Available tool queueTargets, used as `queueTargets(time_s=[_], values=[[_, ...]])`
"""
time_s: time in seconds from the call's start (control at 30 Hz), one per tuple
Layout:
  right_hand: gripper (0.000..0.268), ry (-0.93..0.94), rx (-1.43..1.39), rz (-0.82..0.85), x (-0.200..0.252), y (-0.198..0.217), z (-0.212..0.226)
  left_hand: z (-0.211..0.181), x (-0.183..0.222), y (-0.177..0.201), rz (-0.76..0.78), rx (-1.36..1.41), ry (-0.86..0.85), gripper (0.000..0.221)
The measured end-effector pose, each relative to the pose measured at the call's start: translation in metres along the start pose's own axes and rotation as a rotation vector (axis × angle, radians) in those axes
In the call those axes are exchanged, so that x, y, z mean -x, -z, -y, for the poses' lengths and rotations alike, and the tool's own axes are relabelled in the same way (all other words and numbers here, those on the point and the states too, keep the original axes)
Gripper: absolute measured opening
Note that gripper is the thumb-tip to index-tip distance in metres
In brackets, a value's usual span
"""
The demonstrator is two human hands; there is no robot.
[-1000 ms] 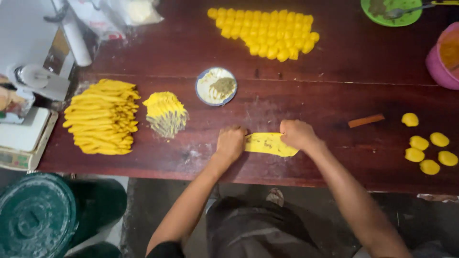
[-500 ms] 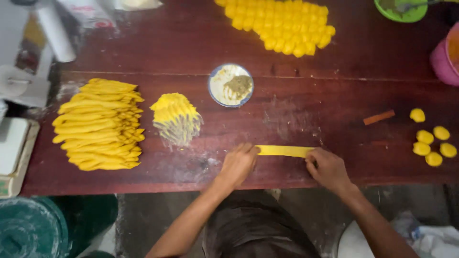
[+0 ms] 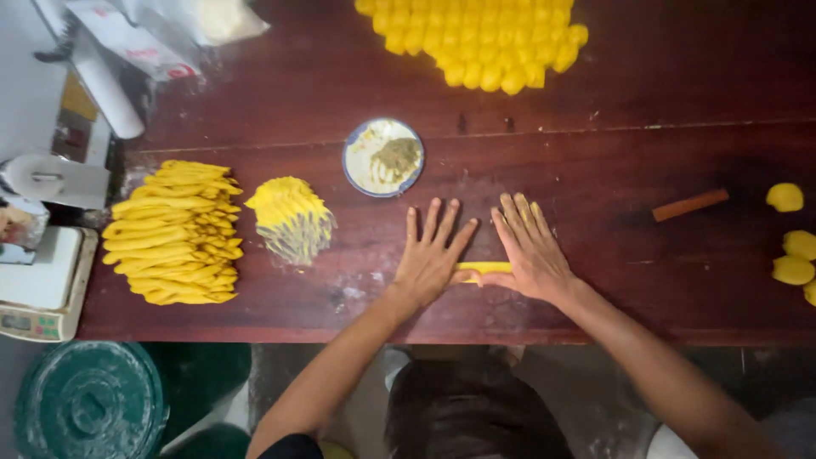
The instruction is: Shaping dough pieces and adding filling to prepare pastries.
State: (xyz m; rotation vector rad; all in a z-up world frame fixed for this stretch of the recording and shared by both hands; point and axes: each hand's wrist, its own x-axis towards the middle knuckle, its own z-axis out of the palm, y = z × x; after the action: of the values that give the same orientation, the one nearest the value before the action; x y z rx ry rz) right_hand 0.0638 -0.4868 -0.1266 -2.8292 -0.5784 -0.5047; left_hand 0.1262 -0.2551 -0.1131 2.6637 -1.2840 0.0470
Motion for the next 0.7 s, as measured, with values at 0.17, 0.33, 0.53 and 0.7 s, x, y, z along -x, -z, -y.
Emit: queueTargets(time_s=[0.17, 0.33, 0.53, 0.7], values=[[0.115, -0.043, -0.009, -0.001, -0.012, -0.005, -0.018, 0.015, -0.017, -0.024, -0.045, -0.065, 0.017, 0.095], [0.092, 0.049, 0.137, -0.023, -0.005, -0.002, -0.003, 0.027, -0.013, -0.036, -0.095, -0.122, -0.042, 0.096], [0.067, 0.029, -0.044, 0.041, 0.064, 0.012, 0.047, 0.000, 0.053, -0.012, 0.091, 0.217, -0.143, 0.062], [0.086, -0.045, 0.057, -0.053, 0.034, -0.008, 0.004, 0.003, 0.009, -0.015, -0.059, 0.222, -0.113, 0.067]])
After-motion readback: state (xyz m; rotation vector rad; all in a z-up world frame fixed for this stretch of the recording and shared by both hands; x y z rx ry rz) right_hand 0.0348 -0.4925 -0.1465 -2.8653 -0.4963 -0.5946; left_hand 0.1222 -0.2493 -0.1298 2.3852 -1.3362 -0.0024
